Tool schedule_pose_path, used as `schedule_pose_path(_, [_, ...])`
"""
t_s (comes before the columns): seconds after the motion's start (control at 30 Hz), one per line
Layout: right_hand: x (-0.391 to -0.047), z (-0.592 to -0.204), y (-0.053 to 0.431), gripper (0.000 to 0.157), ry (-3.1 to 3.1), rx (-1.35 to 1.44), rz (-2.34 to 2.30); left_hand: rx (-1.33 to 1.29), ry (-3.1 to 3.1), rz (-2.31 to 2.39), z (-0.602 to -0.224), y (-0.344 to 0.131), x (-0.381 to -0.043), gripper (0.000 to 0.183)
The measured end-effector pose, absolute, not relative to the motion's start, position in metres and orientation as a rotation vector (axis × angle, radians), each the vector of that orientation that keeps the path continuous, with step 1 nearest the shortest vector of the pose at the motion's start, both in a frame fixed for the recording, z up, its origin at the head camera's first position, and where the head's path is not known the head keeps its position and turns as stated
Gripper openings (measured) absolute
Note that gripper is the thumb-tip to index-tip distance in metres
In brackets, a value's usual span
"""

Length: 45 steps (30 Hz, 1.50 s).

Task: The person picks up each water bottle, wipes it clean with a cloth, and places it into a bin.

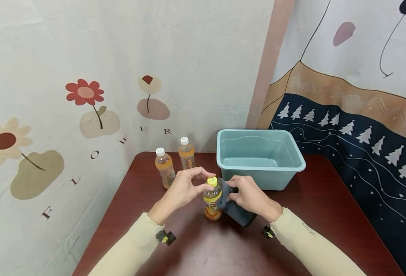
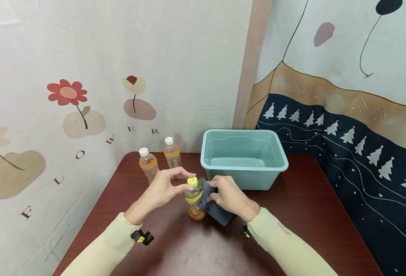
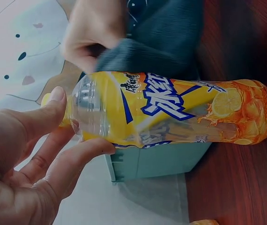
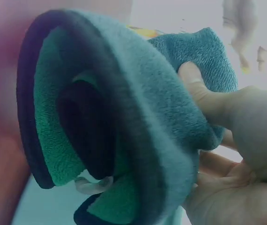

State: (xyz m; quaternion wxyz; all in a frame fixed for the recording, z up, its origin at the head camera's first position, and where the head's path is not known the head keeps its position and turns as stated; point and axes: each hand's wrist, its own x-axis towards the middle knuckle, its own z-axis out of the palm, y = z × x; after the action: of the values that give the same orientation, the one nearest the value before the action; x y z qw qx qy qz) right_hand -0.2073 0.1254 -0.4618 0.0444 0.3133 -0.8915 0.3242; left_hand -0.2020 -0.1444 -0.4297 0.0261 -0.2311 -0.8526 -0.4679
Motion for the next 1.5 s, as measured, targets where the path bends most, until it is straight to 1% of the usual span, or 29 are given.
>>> schedule_pose_path(0.17, [-0.203, -0.439, 0.126, 0.044, -2.680, 0.950, 1.021, -0.725, -2.643, -1.449, -0.426, -0.144, -0.202, 0.033])
schedule_pose_path(0.3, [-0.202, -0.433, 0.123, 0.045, -2.642, 0.987, 1.017, -0.729, -2.650, -1.453, -0.425, -0.145, -0.202, 0.032])
schedule_pose_path(0.53, [-0.199, -0.435, 0.122, 0.046, -2.688, 1.032, 0.992, -0.758, -2.651, -1.481, -0.426, -0.146, -0.202, 0.031])
schedule_pose_path(0.77, [-0.193, -0.445, 0.118, 0.061, -2.721, 1.010, 1.013, -0.766, -2.660, -1.498, -0.426, -0.146, -0.202, 0.031])
schedule_pose_path(0.97, [-0.192, -0.445, 0.117, 0.064, -2.705, 0.947, 1.013, -0.760, -2.660, -1.496, -0.426, -0.145, -0.203, 0.032])
schedule_pose_path(1.07, [-0.194, -0.446, 0.120, 0.057, -2.714, 0.930, 0.980, -0.753, -2.665, -1.488, -0.427, -0.144, -0.202, 0.032])
schedule_pose_path(1.3, [-0.199, -0.460, 0.127, 0.046, -2.750, 0.935, 0.951, -0.773, -2.657, -1.472, -0.429, -0.144, -0.200, 0.033])
schedule_pose_path(1.5, [-0.208, -0.480, 0.126, 0.021, -2.777, 1.036, 0.937, -0.773, -2.643, -1.435, -0.429, -0.145, -0.199, 0.034])
